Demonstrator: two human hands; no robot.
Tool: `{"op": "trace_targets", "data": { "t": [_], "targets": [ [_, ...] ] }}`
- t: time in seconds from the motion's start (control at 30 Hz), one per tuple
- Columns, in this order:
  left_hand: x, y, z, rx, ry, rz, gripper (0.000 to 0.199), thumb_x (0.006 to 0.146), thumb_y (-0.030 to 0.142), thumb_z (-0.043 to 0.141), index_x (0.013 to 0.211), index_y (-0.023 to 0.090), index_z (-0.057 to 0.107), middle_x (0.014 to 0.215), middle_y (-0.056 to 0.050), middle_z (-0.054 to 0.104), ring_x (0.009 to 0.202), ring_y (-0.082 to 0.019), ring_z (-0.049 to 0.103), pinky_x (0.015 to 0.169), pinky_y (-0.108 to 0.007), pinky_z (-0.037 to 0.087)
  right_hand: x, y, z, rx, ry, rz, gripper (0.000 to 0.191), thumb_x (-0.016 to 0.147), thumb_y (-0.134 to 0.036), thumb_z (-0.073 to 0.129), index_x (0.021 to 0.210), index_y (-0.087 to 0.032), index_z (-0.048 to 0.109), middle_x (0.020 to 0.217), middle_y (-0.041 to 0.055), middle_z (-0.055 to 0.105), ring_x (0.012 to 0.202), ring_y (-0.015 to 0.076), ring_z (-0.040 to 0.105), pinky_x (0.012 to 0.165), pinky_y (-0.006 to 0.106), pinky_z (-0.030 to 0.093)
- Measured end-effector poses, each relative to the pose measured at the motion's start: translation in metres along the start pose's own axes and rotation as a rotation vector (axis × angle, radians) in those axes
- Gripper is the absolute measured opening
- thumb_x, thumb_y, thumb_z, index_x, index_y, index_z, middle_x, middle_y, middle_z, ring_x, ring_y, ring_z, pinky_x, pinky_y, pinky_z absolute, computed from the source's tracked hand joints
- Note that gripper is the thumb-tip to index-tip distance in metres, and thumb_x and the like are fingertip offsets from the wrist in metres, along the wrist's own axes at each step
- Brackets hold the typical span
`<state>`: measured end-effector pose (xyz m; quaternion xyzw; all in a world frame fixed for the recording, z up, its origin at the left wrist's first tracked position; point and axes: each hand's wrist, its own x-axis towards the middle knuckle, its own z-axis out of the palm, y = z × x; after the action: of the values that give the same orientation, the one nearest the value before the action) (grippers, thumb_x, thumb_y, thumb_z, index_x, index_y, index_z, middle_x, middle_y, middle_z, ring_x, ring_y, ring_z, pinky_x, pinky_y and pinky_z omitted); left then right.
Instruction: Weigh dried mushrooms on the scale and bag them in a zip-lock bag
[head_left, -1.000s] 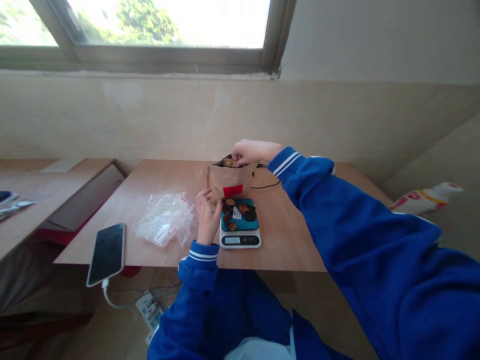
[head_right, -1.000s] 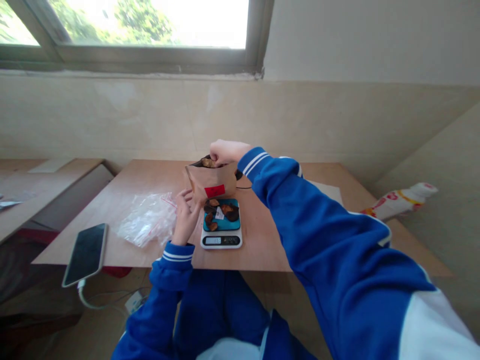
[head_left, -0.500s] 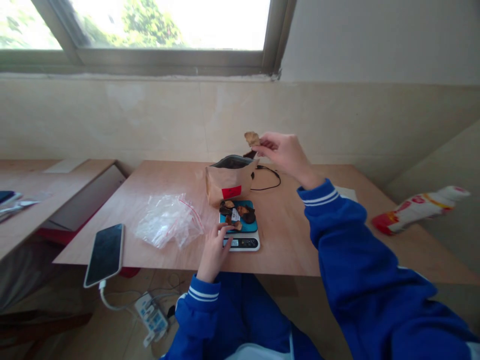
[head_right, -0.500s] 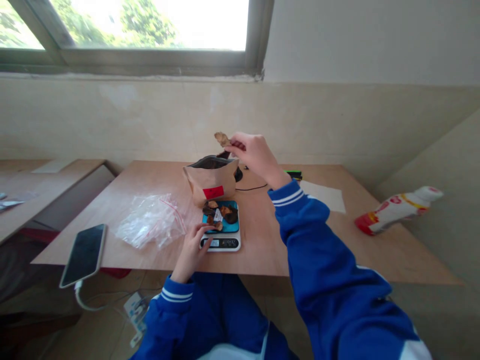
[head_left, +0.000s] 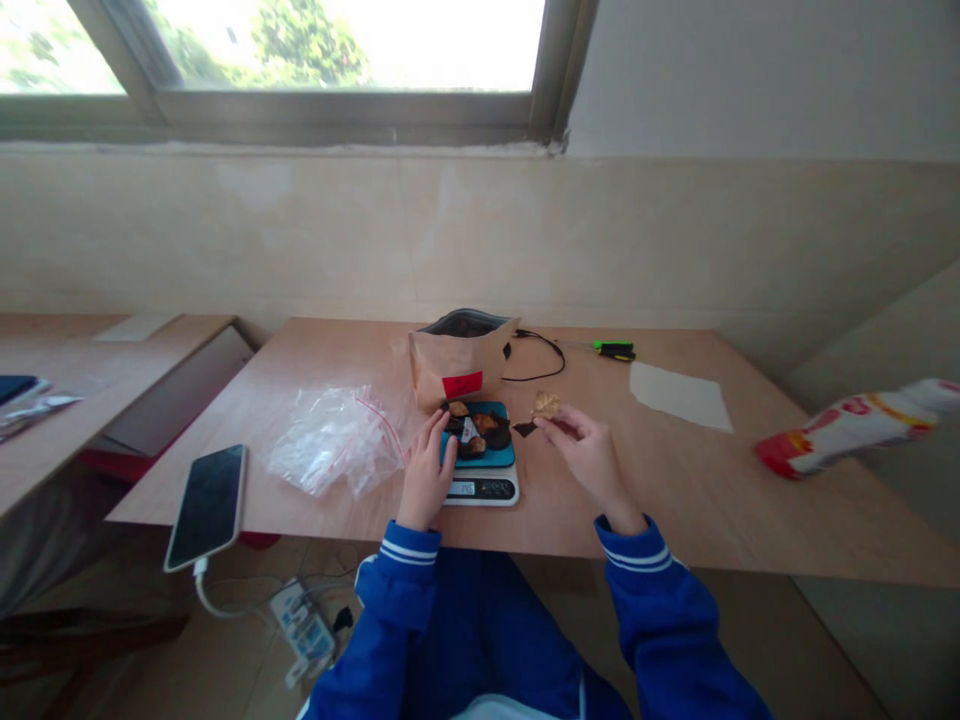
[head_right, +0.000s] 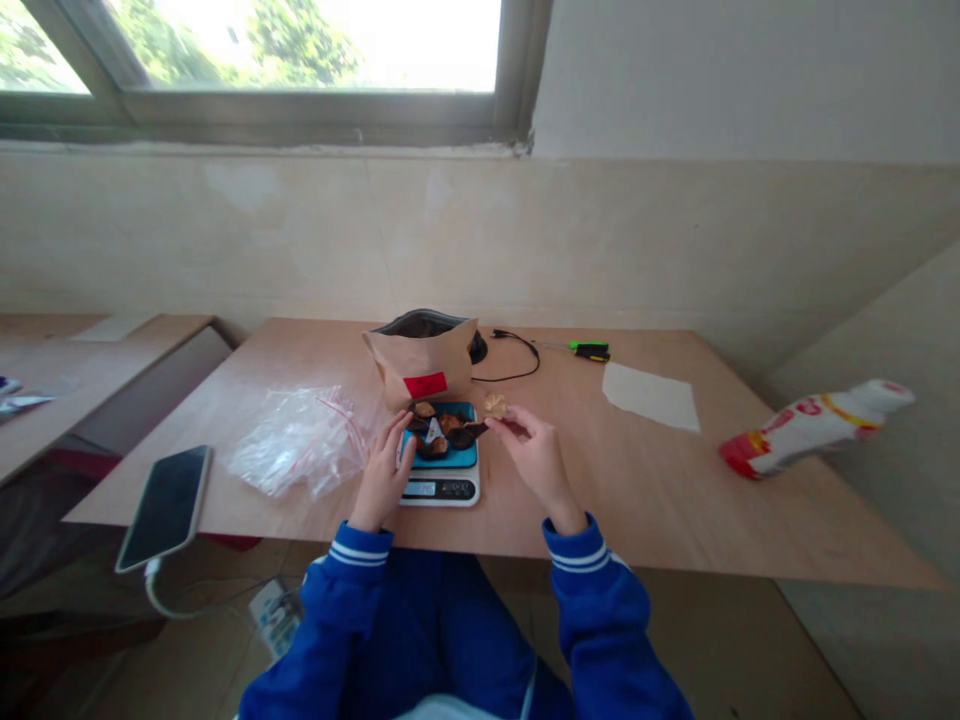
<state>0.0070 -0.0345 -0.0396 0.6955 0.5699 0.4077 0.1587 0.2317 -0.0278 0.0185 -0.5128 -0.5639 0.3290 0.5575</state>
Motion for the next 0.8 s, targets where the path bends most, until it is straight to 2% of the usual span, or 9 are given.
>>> {"op": "trace_targets", "data": {
  "t": [0.13,0.2,0.3,0.43,0.57,0.67,0.8],
  "targets": [
    [0.004,-0.004,0.004,0.038,-0.123,-0.009,0.037,0.096,0.034,0.038,0.129,0.025,0.052,0.142,-0.01,0.049,0.133,-0.024,0.043,0.108,-0.05,0.033,-0.004,0.011,0.0,0.039,0.014,0.047,0.028,0.07,-0.044,0.074,0.079,-0.018,0.07,0.08,0.0062,0.072,0.072,0.0199,0.065,0.063,0.032,0.053],
    [0.002,-0.002,0.003,0.043,-0.148,0.0,0.038,0.096,0.036,0.037,0.13,0.026,0.051,0.14,-0.009,0.052,0.133,-0.024,0.043,0.107,-0.05,0.033,-0.003,0.013,0.0,0.041,0.017,0.053,0.029,0.07,-0.045,0.074,0.078,-0.017,0.07,0.078,0.0058,0.071,0.07,0.0192,0.065,0.062,0.032,0.053],
    [0.006,0.003,-0.002,0.009,-0.069,0.017,0.039,0.097,0.034,0.035,0.133,0.027,0.048,0.139,-0.008,0.052,0.132,-0.022,0.043,0.109,-0.048,0.032,-0.001,0.017,-0.001,0.053,0.035,0.073,0.03,0.069,-0.047,0.074,0.075,-0.018,0.07,0.075,0.0052,0.07,0.065,0.018,0.063,0.059,0.031,0.053],
    [0.034,0.002,-0.01,-0.04,0.124,0.038,0.044,0.096,0.028,0.036,0.139,0.026,0.042,0.148,-0.009,0.04,0.138,-0.021,0.036,0.112,-0.044,0.03,-0.003,0.023,0.0,0.088,0.038,0.114,0.031,0.066,-0.049,0.075,0.074,-0.019,0.069,0.073,0.0049,0.07,0.063,0.0178,0.062,0.055,0.03,0.053],
    [0.072,-0.013,-0.013,-0.043,0.183,0.048,0.042,0.093,0.029,0.041,0.135,0.025,0.046,0.147,-0.011,0.039,0.138,-0.024,0.036,0.113,-0.046,0.031,-0.006,0.029,0.001,0.079,0.059,0.117,0.032,0.066,-0.051,0.075,0.072,-0.021,0.068,0.069,0.0044,0.069,0.06,0.0177,0.061,0.052,0.03,0.052],
    [0.096,-0.025,-0.013,-0.067,0.247,0.038,0.051,0.089,0.035,0.051,0.136,0.019,0.04,0.143,-0.016,0.043,0.136,-0.026,0.038,0.112,-0.047,0.032,-0.004,0.035,0.001,0.08,0.052,0.118,0.032,0.067,-0.051,0.075,0.073,-0.02,0.069,0.073,0.005,0.07,0.066,0.0189,0.064,0.057,0.031,0.054],
    [0.117,-0.039,-0.01,-0.196,0.199,-0.006,0.066,0.084,0.038,0.057,0.14,0.015,0.031,0.146,-0.019,0.036,0.131,-0.028,0.044,0.109,-0.047,0.036,0.009,0.042,0.001,0.114,0.062,0.138,0.036,0.065,-0.052,0.076,0.076,-0.019,0.069,0.078,0.0058,0.072,0.071,0.0198,0.066,0.068,0.034,0.054]
  ]
}}
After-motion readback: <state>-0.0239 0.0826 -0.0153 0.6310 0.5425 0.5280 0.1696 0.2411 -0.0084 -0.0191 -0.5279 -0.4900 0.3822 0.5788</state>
